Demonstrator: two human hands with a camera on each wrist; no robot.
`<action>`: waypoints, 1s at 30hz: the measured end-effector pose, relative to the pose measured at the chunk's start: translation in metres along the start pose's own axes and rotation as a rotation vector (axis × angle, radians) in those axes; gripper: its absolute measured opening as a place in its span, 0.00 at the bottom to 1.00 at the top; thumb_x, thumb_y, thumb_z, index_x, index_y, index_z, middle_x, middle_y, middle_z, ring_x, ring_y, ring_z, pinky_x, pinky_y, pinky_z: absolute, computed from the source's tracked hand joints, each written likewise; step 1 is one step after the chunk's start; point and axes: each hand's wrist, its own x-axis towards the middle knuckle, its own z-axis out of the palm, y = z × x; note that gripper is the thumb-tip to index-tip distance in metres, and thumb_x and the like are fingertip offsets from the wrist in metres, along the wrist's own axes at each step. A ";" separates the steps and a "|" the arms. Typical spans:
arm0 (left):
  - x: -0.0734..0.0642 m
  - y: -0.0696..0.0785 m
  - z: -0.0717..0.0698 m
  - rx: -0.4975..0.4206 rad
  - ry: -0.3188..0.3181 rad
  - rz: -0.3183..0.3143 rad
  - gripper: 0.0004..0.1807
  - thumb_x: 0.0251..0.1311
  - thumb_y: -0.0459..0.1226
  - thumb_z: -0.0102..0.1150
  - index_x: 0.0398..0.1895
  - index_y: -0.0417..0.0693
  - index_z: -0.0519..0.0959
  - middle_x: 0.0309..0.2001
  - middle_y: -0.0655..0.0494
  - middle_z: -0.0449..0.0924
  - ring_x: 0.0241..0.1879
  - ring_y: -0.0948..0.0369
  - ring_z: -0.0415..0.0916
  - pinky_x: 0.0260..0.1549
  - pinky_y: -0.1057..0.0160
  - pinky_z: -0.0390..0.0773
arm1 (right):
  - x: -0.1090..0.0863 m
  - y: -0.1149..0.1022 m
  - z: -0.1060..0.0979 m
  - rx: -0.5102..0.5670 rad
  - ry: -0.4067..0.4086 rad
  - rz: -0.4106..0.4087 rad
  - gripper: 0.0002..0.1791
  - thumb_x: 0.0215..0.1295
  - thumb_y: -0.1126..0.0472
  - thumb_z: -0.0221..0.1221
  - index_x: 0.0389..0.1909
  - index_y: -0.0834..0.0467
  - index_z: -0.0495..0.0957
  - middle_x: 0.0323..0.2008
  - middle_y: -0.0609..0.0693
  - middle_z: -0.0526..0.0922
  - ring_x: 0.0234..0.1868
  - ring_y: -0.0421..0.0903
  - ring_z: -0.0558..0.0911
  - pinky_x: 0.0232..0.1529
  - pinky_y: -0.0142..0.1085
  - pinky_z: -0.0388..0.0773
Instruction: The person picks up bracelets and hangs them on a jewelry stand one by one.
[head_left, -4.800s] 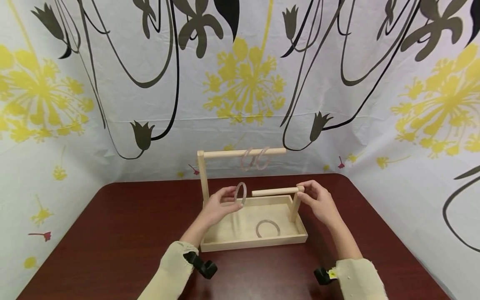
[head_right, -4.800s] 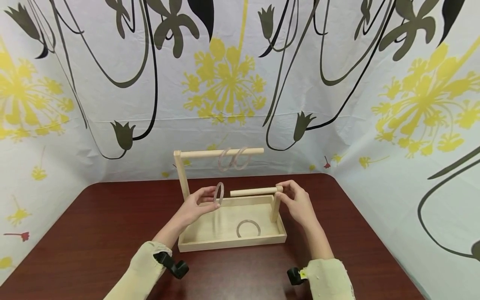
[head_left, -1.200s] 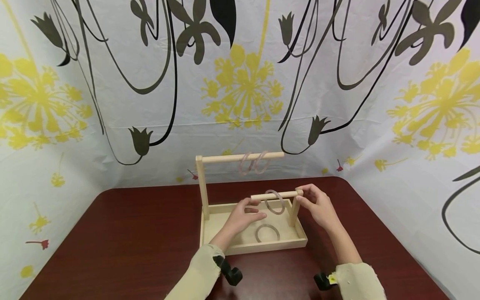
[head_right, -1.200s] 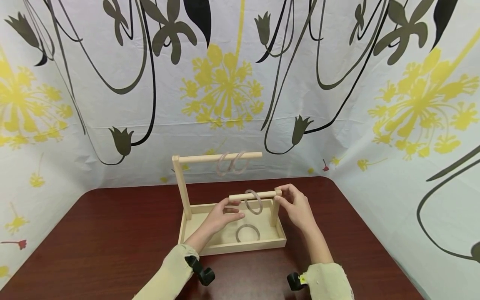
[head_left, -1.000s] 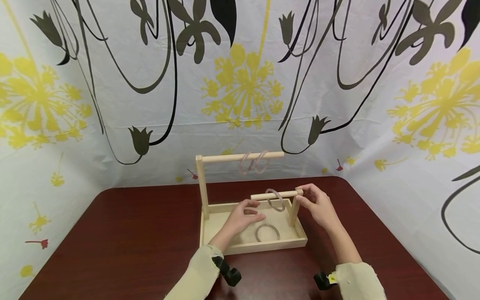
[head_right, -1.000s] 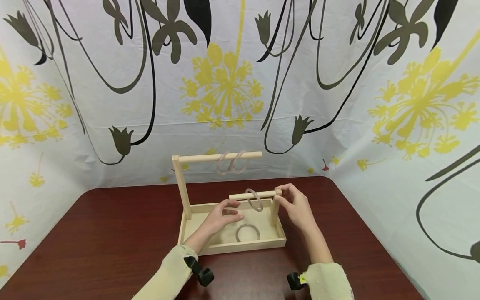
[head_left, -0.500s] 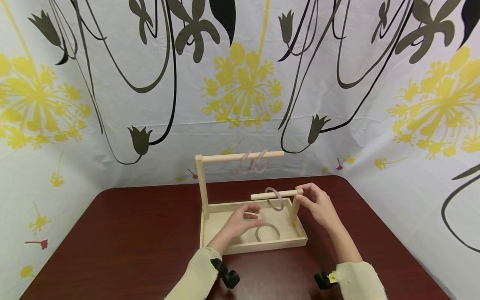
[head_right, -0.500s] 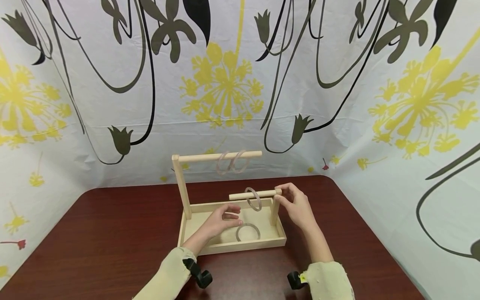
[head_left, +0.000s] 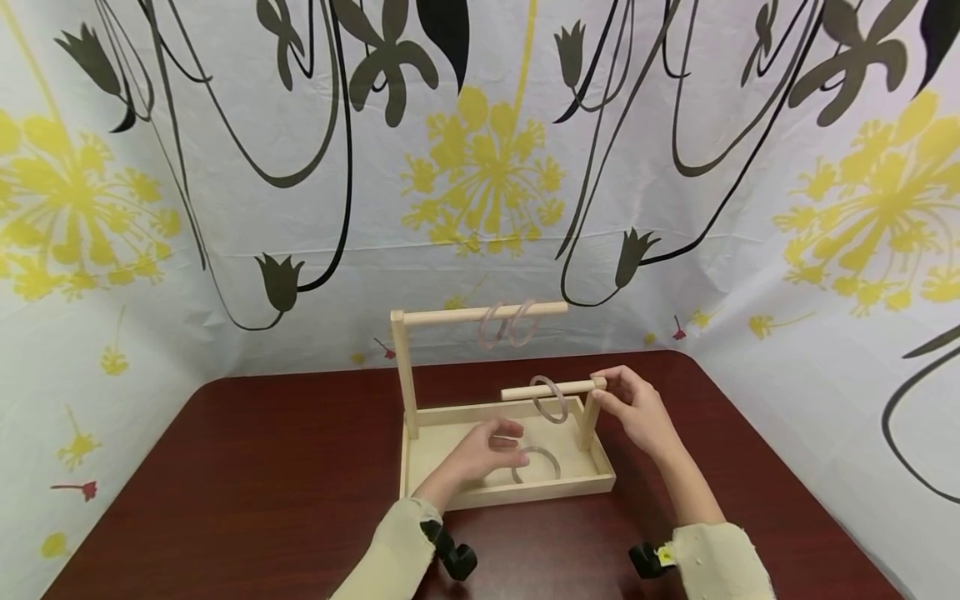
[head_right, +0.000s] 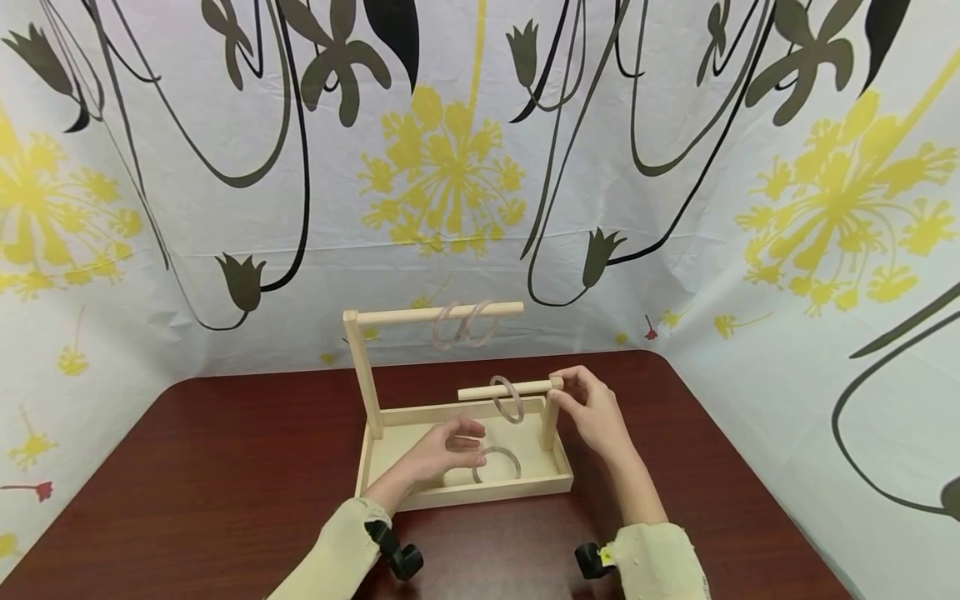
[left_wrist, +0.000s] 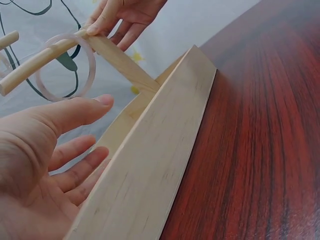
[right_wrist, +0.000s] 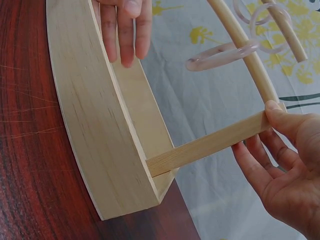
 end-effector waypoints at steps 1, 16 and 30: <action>0.000 -0.001 0.000 0.009 -0.007 -0.005 0.28 0.60 0.33 0.67 0.63 0.33 0.72 0.62 0.36 0.75 0.64 0.41 0.73 0.61 0.47 0.76 | 0.000 0.000 0.000 -0.001 -0.001 0.000 0.17 0.70 0.60 0.61 0.54 0.64 0.77 0.49 0.63 0.83 0.42 0.29 0.80 0.43 0.24 0.77; 0.003 -0.005 0.006 0.208 -0.070 0.004 0.30 0.53 0.28 0.71 0.61 0.34 0.73 0.60 0.39 0.77 0.63 0.44 0.74 0.62 0.51 0.75 | 0.000 0.000 0.001 0.018 -0.003 0.005 0.17 0.70 0.61 0.61 0.55 0.65 0.76 0.50 0.64 0.83 0.42 0.30 0.80 0.43 0.22 0.78; 0.010 0.001 0.013 0.637 -0.085 0.073 0.27 0.51 0.31 0.74 0.57 0.46 0.79 0.54 0.53 0.83 0.56 0.56 0.79 0.54 0.64 0.78 | 0.000 0.000 0.000 0.006 0.001 -0.002 0.17 0.70 0.62 0.60 0.55 0.66 0.76 0.50 0.65 0.83 0.41 0.29 0.79 0.42 0.23 0.78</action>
